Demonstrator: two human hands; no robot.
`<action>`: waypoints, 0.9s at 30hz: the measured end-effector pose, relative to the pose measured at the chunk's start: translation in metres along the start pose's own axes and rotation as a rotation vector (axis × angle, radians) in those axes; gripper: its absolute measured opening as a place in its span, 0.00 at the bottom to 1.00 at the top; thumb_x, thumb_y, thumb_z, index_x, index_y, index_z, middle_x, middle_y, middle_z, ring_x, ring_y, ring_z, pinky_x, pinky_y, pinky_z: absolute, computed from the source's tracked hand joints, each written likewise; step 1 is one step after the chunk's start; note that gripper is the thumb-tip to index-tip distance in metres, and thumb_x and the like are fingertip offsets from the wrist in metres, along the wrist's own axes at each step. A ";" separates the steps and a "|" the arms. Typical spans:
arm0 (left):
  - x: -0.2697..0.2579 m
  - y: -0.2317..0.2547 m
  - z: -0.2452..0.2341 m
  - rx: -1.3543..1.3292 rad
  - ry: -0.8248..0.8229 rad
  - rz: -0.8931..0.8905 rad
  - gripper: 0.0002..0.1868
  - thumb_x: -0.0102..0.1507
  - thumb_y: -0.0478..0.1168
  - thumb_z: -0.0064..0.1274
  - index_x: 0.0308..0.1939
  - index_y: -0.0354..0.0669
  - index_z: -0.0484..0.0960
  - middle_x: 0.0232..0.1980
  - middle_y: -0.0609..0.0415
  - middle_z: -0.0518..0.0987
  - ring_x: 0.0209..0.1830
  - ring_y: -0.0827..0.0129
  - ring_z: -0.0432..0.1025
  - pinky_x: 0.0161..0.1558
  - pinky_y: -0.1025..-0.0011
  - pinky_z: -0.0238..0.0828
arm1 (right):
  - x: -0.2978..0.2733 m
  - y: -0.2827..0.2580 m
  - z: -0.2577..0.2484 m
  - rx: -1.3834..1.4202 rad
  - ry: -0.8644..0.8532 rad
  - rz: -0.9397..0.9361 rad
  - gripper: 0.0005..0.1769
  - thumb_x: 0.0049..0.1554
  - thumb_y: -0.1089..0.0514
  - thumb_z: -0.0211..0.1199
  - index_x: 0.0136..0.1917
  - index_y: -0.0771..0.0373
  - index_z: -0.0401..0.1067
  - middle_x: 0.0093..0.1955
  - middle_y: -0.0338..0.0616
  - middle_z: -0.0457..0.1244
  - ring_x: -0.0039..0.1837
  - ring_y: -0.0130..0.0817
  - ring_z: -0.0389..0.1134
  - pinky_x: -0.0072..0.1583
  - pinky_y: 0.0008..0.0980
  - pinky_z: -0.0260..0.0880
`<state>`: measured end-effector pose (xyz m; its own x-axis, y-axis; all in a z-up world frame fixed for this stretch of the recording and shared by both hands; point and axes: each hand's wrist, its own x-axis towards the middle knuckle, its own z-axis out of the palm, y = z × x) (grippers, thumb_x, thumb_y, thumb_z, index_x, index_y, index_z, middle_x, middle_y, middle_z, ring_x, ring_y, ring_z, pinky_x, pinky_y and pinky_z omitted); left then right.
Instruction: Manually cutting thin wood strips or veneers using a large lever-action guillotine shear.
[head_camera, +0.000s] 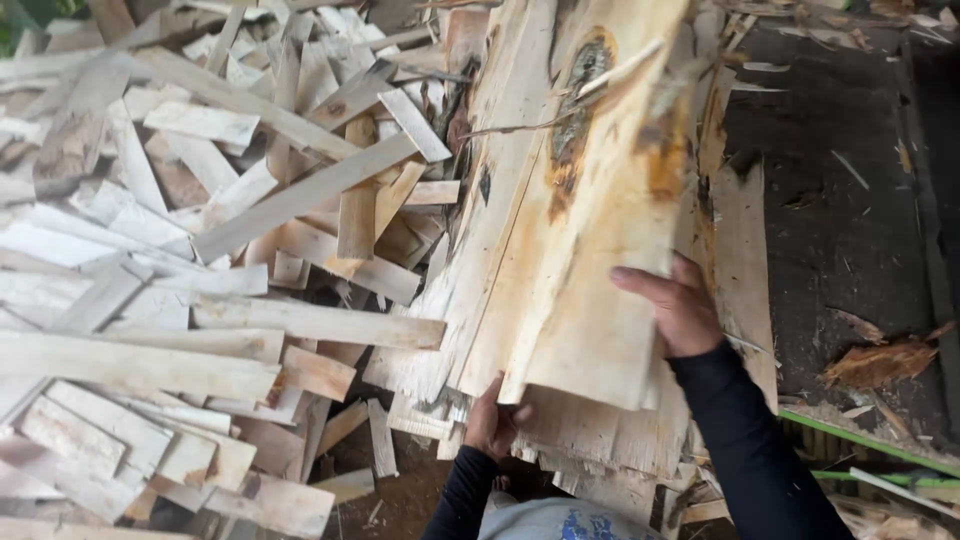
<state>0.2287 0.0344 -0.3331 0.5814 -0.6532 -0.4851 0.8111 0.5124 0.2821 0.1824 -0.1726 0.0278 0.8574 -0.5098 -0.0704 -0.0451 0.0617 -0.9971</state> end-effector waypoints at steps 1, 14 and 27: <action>0.010 -0.009 -0.025 -0.037 -0.068 -0.063 0.17 0.73 0.47 0.45 0.55 0.37 0.78 0.43 0.51 0.84 0.39 0.62 0.79 0.36 0.62 0.81 | 0.000 -0.007 0.016 0.009 -0.050 -0.042 0.19 0.54 0.59 0.67 0.57 0.69 0.73 0.49 0.46 0.71 0.47 0.35 0.74 0.51 0.35 0.75; -0.063 0.030 0.058 -0.216 -0.188 -0.168 0.24 0.70 0.57 0.39 0.63 0.51 0.76 0.54 0.54 0.84 0.51 0.61 0.79 0.44 0.48 0.82 | 0.070 0.040 0.217 -0.042 -0.691 0.035 0.40 0.56 0.44 0.69 0.72 0.70 0.62 0.69 0.60 0.65 0.72 0.46 0.66 0.72 0.45 0.65; -0.086 0.029 0.015 0.184 -0.145 0.020 0.44 0.65 0.72 0.35 0.73 0.44 0.70 0.60 0.45 0.81 0.58 0.58 0.78 0.56 0.50 0.78 | -0.015 0.324 -0.096 -0.833 0.256 -0.138 0.44 0.54 0.50 0.68 0.78 0.68 0.57 0.76 0.61 0.57 0.76 0.52 0.58 0.74 0.44 0.58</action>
<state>0.2036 0.0972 -0.2711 0.5898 -0.7239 -0.3580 0.7897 0.4243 0.4430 0.1060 -0.2277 -0.2970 0.7464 -0.6490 0.1474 -0.3939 -0.6092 -0.6882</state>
